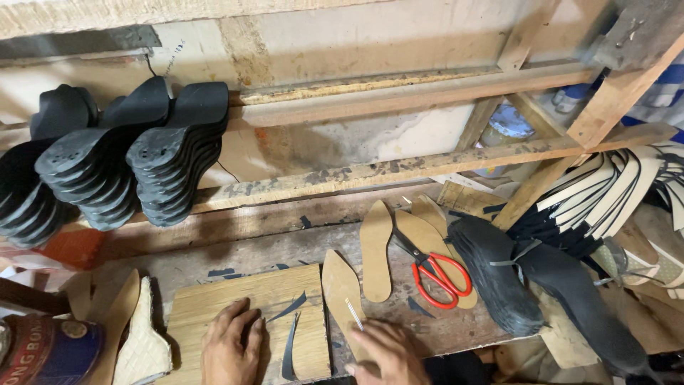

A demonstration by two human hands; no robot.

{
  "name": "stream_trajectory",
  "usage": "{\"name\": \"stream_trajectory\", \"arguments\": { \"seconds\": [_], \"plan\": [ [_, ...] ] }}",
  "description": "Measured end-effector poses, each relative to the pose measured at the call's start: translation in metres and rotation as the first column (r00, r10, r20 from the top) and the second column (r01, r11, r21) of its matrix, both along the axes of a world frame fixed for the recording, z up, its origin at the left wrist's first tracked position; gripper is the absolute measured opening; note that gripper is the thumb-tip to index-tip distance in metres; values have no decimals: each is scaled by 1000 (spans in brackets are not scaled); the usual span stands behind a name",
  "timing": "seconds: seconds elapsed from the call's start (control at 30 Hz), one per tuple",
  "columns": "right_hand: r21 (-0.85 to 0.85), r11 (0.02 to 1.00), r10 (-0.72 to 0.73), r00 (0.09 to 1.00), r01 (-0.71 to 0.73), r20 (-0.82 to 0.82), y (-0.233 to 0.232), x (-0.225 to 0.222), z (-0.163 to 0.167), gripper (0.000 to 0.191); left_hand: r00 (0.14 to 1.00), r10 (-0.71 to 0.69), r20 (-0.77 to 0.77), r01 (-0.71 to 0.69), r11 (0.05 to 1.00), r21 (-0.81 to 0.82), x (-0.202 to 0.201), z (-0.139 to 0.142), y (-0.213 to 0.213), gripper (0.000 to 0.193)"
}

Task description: The person trims the edges of black shoe insoles using a small metal tool and red-handled scissors. They repeatedly align the insoles with a tan template, trim excess material, and place finished insoles on a nearby shelf.

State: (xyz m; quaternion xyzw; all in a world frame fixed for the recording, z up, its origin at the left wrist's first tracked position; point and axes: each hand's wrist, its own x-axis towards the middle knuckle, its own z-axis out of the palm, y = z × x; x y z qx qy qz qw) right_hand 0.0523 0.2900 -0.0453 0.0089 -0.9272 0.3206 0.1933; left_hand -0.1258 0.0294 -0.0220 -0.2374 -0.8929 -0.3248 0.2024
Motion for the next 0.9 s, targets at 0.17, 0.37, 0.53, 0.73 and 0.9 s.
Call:
{"name": "stream_trajectory", "arguments": {
  "seconds": [0.17,0.37,0.53,0.73,0.9],
  "plan": [
    [15,949,-313,944,316,-105,23,-38,33,53,1000,4,6,-4,1000,22,7,4,1,22],
    [110,911,-384,915,398,-127,42,-76,42,66,999,19,39,-20,1000,21,8,16,9,22],
    [-214,896,-401,916,388,-20,42,-70,43,68,990,39,138,-38,999,-12,16,29,12,22],
    [129,899,-407,907,419,-107,50,-69,45,62,997,-7,72,5,1000,28,20,38,13,24],
    [-183,894,-420,907,410,-16,63,-72,39,65,993,6,116,-8,1000,12,21,40,14,24]
  ]
}}
